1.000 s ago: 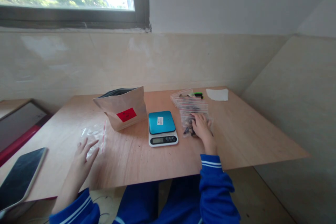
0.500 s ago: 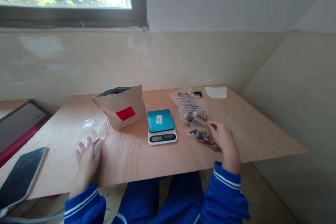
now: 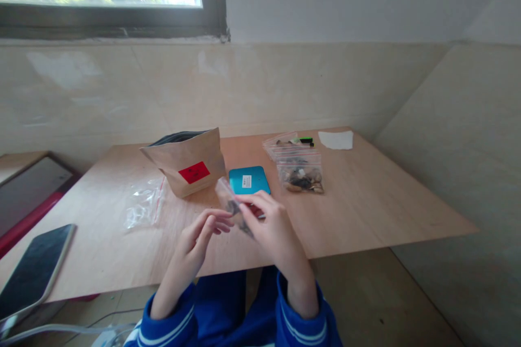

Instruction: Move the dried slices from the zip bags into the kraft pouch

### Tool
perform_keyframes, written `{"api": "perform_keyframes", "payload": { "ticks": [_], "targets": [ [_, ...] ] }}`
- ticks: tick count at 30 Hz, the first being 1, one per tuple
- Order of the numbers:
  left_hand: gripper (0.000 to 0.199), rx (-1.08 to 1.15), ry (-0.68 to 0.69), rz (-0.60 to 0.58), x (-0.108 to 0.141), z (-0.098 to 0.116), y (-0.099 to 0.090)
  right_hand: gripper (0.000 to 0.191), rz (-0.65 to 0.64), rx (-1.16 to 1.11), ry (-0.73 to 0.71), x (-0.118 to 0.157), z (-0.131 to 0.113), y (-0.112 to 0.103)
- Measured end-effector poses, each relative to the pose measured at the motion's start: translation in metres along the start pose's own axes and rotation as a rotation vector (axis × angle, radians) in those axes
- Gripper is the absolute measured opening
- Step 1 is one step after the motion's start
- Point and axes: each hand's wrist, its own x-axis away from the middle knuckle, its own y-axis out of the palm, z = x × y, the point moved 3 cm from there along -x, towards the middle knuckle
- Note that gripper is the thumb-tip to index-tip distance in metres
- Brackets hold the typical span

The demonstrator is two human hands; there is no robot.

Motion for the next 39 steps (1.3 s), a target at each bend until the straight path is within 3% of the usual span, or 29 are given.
{"api": "perform_keyframes", "payload": {
  "ticks": [4, 8, 22, 27, 32, 37, 39],
  "targets": [
    [0.04, 0.027, 0.008, 0.149, -0.001, -0.009, -0.007, 0.024, -0.167, -0.153, -0.029, -0.002, -0.009, 0.041],
    [0.033, 0.007, -0.022, 0.224, -0.002, -0.014, -0.021, 0.03, -0.252, -0.18, -0.091, -0.003, -0.012, 0.057],
    [0.026, -0.035, -0.064, 0.181, -0.002, -0.021, -0.023, 0.014, -0.134, -0.302, 0.104, -0.008, 0.004, 0.068],
    [0.026, -0.091, -0.055, 0.125, -0.002, -0.02, -0.024, 0.017, -0.033, -0.294, 0.102, -0.007, 0.004, 0.063],
    [0.028, -0.214, -0.04, 0.163, -0.003, -0.014, -0.025, 0.017, 0.009, -0.244, 0.075, -0.008, 0.004, 0.064],
    [0.034, -0.235, -0.062, 0.147, 0.004, -0.007, -0.031, 0.003, 0.413, -0.136, 0.069, -0.014, 0.018, 0.035],
    [0.037, -0.197, -0.056, 0.133, 0.006, -0.007, -0.033, 0.011, 0.437, -0.169, 0.096, -0.015, 0.021, 0.026]
  ]
}}
